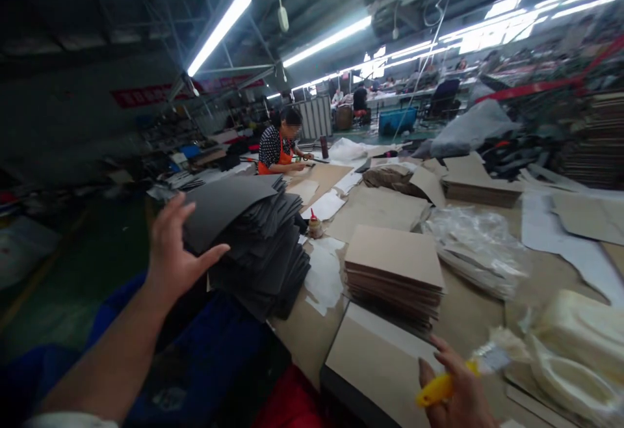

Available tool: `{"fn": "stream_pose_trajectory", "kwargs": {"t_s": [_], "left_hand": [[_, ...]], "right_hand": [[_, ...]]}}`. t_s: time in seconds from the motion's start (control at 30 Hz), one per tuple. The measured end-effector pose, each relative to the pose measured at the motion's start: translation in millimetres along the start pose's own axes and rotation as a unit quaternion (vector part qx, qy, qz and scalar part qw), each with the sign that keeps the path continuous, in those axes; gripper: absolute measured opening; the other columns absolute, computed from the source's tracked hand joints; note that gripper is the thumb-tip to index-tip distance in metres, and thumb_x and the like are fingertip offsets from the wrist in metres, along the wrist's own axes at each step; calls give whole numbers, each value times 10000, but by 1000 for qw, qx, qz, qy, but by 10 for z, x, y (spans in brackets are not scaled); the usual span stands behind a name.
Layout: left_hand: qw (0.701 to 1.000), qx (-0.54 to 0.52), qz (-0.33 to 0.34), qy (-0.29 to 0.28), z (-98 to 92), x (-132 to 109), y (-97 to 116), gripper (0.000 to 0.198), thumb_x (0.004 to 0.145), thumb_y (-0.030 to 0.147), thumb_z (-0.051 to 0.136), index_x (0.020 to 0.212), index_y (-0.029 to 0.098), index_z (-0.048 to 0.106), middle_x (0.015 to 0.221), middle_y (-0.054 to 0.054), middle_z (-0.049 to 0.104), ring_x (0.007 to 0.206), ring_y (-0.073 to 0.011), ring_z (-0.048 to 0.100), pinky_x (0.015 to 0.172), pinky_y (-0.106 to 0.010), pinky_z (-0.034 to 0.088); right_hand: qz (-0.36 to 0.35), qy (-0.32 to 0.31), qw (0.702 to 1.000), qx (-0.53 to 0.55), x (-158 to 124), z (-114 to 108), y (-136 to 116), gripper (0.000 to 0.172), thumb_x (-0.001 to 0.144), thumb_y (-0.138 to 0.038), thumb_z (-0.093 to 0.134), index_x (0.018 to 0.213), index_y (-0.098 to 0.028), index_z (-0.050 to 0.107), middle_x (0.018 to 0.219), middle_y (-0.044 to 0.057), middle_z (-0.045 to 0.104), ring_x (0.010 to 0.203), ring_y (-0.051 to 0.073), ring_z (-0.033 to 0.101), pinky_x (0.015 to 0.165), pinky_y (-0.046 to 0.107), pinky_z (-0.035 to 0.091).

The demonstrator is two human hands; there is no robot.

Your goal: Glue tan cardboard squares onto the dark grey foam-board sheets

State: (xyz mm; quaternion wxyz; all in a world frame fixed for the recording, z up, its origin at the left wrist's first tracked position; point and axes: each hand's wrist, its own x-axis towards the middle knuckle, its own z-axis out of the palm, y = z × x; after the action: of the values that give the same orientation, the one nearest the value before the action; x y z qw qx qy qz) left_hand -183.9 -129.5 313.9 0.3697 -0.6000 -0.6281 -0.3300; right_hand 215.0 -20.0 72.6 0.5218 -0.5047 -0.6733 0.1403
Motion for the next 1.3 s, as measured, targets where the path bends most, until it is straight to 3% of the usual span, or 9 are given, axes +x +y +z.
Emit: {"fn": "stream_pose_trajectory", "kwargs": {"t_s": [0.13,0.2,0.3,0.43,0.6,0.7,0.8,1.0,1.3], "left_hand": [[975,5,10,-222,46,243,-463,600,720,525,628,1195,168,549,1235,-126,578,1160,-276,527,1002,-444,417],[978,1,6,-208,35,252,-490,408,818,466,532,1108,190,611,1139,-89,642,1079,-230,587,979,-392,445],[997,23,30,-67,-44,271,-390,291,890,332,452,1066,184,632,1054,-79,681,1000,-199,631,938,-349,473],[975,39,208,70,2,252,2,292,861,238,526,1135,161,588,1059,-94,682,1000,-184,635,900,-312,485],[907,-131,400,22,530,-226,1036,269,879,242,478,1119,195,589,1080,-68,677,1030,-178,611,864,-320,481],[867,-236,437,-34,851,-758,1660,273,880,228,454,1106,175,595,1081,-81,673,976,-185,618,818,-324,477],[848,-295,419,-133,1088,-1323,1998,308,878,211,452,1160,169,570,1131,-99,649,992,-193,603,833,-334,465],[844,-291,249,-376,1497,-2189,1899,549,810,395,576,1307,189,468,1301,-131,530,1197,-271,469,1037,-471,324],[794,-284,274,-462,1724,-2224,1864,498,802,407,602,1239,186,513,1200,-115,567,1093,-252,494,925,-398,393]], "right_hand": [[-77,-53,996,2,66,29,-445,421,714,-504,592,1090,-346,488,1167,53,634,871,293,660,632,426,538],[-101,-56,993,27,91,59,-591,392,737,-458,595,1092,-339,478,1151,57,642,856,281,669,637,421,550],[-113,-64,988,84,157,112,-796,360,750,-412,605,1075,-318,482,1141,75,642,948,292,650,726,453,556],[-70,-101,969,214,300,199,-1174,283,796,-347,586,1043,-298,459,1152,93,620,920,256,660,761,434,559],[15,-72,960,271,409,275,-1520,207,861,-371,488,1015,-256,409,1115,79,578,801,168,630,696,361,543],[30,37,994,99,355,261,-1236,294,779,-388,590,968,-220,439,935,45,544,781,164,552,735,354,494],[73,3,997,-6,92,127,-623,275,762,-354,583,943,-207,438,826,15,510,690,147,507,661,316,466],[152,-183,967,-91,-566,-190,290,250,772,-333,519,958,-190,432,700,-15,499,553,137,478,545,286,419],[112,-240,941,-212,-429,49,475,303,807,-348,542,1040,-165,483,920,99,618,748,197,597,662,299,446]]}}
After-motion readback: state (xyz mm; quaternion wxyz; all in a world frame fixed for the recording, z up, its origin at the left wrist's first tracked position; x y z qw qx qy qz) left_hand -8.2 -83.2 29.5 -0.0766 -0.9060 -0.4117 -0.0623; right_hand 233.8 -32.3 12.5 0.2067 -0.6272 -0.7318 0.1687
